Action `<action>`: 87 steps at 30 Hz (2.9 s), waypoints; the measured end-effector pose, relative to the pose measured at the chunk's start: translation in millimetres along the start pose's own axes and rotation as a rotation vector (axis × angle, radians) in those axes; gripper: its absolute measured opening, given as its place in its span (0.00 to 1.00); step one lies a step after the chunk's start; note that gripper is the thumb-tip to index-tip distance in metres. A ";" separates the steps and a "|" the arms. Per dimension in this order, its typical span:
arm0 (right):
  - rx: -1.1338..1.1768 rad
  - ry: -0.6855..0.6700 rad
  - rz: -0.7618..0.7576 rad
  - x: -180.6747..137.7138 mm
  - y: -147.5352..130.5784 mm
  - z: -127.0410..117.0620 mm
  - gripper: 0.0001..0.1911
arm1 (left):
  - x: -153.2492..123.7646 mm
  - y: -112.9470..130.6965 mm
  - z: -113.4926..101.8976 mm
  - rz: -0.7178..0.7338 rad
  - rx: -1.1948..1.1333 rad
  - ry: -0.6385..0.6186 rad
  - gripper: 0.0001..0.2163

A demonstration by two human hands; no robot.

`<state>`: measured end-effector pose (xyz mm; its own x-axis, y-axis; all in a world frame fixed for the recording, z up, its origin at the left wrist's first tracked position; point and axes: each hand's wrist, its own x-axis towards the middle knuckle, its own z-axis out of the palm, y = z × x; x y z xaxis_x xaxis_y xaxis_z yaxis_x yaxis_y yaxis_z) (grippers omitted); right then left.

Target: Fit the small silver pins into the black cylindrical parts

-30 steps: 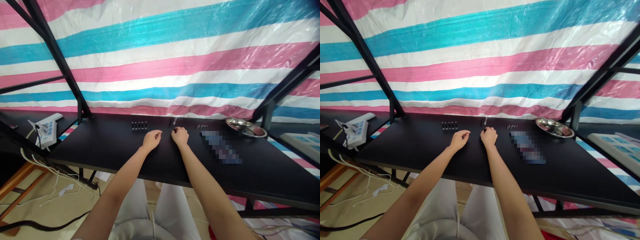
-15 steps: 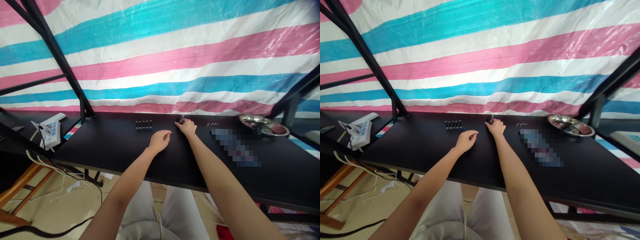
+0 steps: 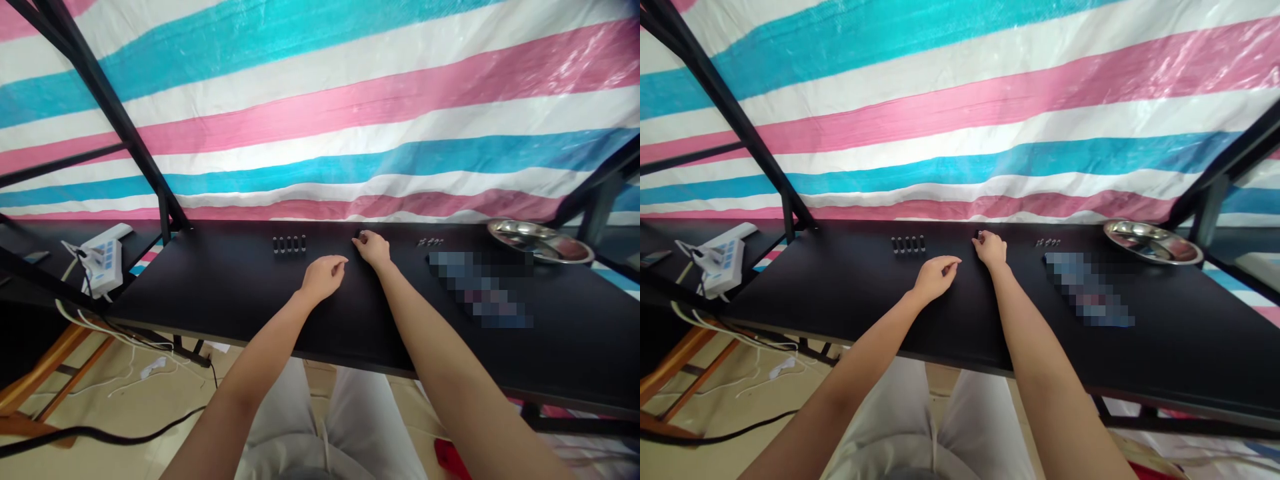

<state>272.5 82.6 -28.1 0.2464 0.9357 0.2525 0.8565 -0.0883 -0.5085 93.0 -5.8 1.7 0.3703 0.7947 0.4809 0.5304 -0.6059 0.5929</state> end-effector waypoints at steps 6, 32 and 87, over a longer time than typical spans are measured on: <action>0.113 -0.079 -0.113 -32.2 -6.9 -9.8 0.10 | -0.3 -3.5 -1.1 -0.017 0.032 0.048 0.18; 0.211 -0.135 -0.367 -78.1 -32.7 -25.8 0.11 | 1.4 -8.4 -5.1 -0.170 -0.034 0.210 0.04; 0.250 -0.127 -0.325 -37.6 -77.0 32.2 0.06 | 1.3 -9.1 -25.8 -0.461 -0.686 0.688 0.07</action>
<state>182.8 65.2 -25.0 -0.0891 0.9371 0.3374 0.7404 0.2889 -0.6069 68.9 -0.2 13.6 -0.3785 0.8906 0.2521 -0.1109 -0.3140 0.9429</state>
